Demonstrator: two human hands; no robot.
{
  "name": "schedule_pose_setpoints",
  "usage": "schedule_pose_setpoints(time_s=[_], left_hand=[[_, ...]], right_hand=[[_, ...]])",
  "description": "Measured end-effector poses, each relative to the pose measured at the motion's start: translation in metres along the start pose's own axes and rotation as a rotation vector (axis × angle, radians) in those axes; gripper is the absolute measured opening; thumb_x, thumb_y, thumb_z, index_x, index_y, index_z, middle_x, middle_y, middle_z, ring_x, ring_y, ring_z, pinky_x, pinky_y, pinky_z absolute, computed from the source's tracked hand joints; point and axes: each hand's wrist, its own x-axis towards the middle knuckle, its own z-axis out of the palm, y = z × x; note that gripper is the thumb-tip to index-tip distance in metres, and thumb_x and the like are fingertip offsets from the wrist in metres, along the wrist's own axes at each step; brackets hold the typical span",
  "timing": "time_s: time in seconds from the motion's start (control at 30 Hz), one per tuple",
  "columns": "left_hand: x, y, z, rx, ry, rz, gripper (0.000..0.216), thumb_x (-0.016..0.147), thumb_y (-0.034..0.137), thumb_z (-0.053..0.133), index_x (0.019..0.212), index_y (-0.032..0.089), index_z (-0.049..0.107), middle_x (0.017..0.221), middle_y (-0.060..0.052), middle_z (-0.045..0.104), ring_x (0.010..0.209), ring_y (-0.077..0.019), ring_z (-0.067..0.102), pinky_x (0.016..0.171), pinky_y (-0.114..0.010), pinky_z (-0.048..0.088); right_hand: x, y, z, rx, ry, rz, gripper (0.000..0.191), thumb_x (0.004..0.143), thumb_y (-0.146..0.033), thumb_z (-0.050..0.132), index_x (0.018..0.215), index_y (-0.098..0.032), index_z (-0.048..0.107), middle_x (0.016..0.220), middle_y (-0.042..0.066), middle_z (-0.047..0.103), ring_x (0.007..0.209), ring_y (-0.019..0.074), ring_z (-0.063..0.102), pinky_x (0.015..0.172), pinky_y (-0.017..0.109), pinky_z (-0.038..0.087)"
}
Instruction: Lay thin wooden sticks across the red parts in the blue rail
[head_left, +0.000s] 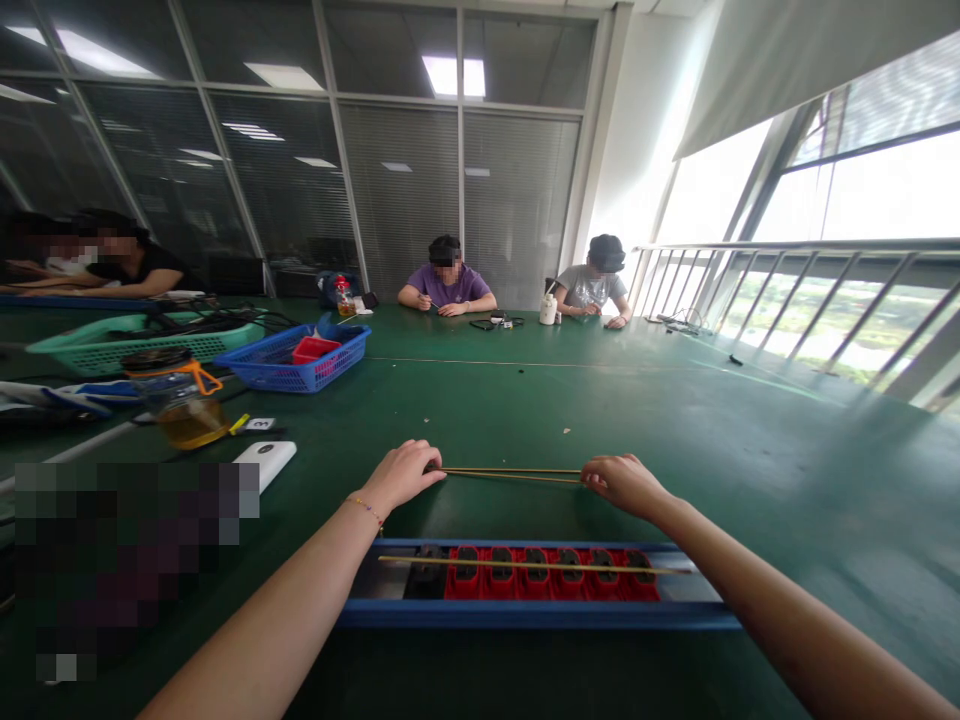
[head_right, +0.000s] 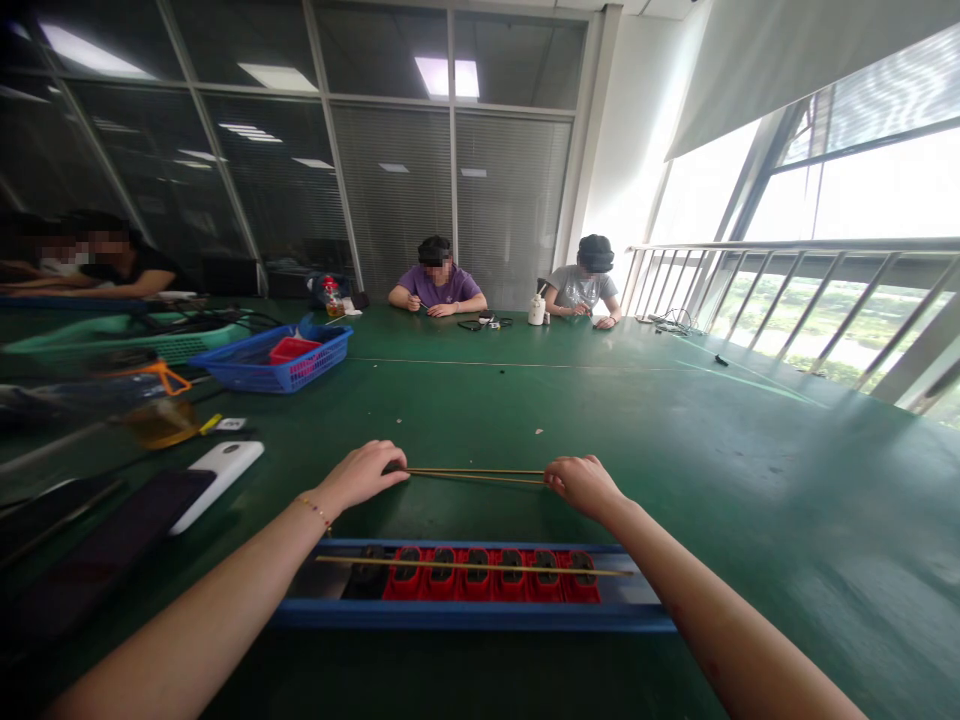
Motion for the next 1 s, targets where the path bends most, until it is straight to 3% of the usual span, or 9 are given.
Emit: schedule_pose_setpoints(time_s=[0.37,0.47,0.57,0.67,0.83,1.0], left_hand=[[0.002,0.007,0.001,-0.019,-0.044,-0.026,0.013,0.081,0.027,0.048,0.084,0.024,0.061,0.086,-0.001,0.059,0.083,-0.0159,0.055,0.069,-0.025,0.04],[0.002,0.006,0.001,-0.025,-0.045,-0.025,0.014,0.081,0.026,0.047,0.083,0.024,0.061,0.085,-0.002,0.058,0.08,-0.0156,0.055,0.066,-0.025,0.04],[0.002,0.006,0.002,-0.029,-0.036,-0.016,0.013,0.081,0.026,0.047,0.082,0.024,0.06,0.084,-0.001,0.058,0.079,-0.0155,0.055,0.064,-0.025,0.04],[0.003,0.005,0.003,-0.029,-0.03,-0.016,0.013,0.081,0.026,0.048,0.082,0.024,0.06,0.084,-0.001,0.058,0.078,-0.0154,0.055,0.064,-0.025,0.04],[0.003,0.005,0.004,-0.043,-0.028,-0.018,0.013,0.081,0.025,0.047,0.081,0.023,0.059,0.084,-0.002,0.057,0.077,-0.0153,0.055,0.063,-0.025,0.039],[0.003,0.003,0.006,-0.064,-0.033,-0.027,0.013,0.08,0.025,0.046,0.081,0.023,0.059,0.084,-0.001,0.057,0.076,-0.0146,0.055,0.064,-0.024,0.039]], right_hand=[[0.005,-0.006,-0.003,0.015,0.068,0.016,0.019,0.083,-0.024,0.045,0.096,-0.024,0.06,0.094,0.003,0.065,0.084,0.0179,0.059,0.075,0.029,0.037],[-0.014,-0.009,-0.021,0.18,0.064,-0.041,0.023,0.085,-0.033,0.043,0.092,-0.023,0.062,0.089,0.002,0.065,0.072,0.0147,0.059,0.066,0.025,0.041],[-0.046,-0.012,-0.044,0.342,-0.044,-0.095,0.031,0.086,-0.043,0.04,0.087,-0.023,0.064,0.079,0.0,0.064,0.065,0.0142,0.057,0.059,0.024,0.042],[-0.083,-0.012,-0.06,0.472,-0.169,-0.051,0.034,0.086,-0.046,0.038,0.088,-0.023,0.063,0.078,0.001,0.064,0.064,0.0143,0.056,0.056,0.024,0.043],[-0.116,-0.013,-0.058,0.514,-0.206,0.021,0.028,0.084,-0.047,0.043,0.094,-0.026,0.057,0.079,0.001,0.063,0.066,0.0147,0.055,0.057,0.024,0.042],[-0.11,-0.018,-0.056,0.57,-0.219,0.014,0.033,0.084,-0.05,0.042,0.087,-0.021,0.058,0.071,0.0,0.059,0.06,0.0121,0.05,0.053,0.022,0.038]])
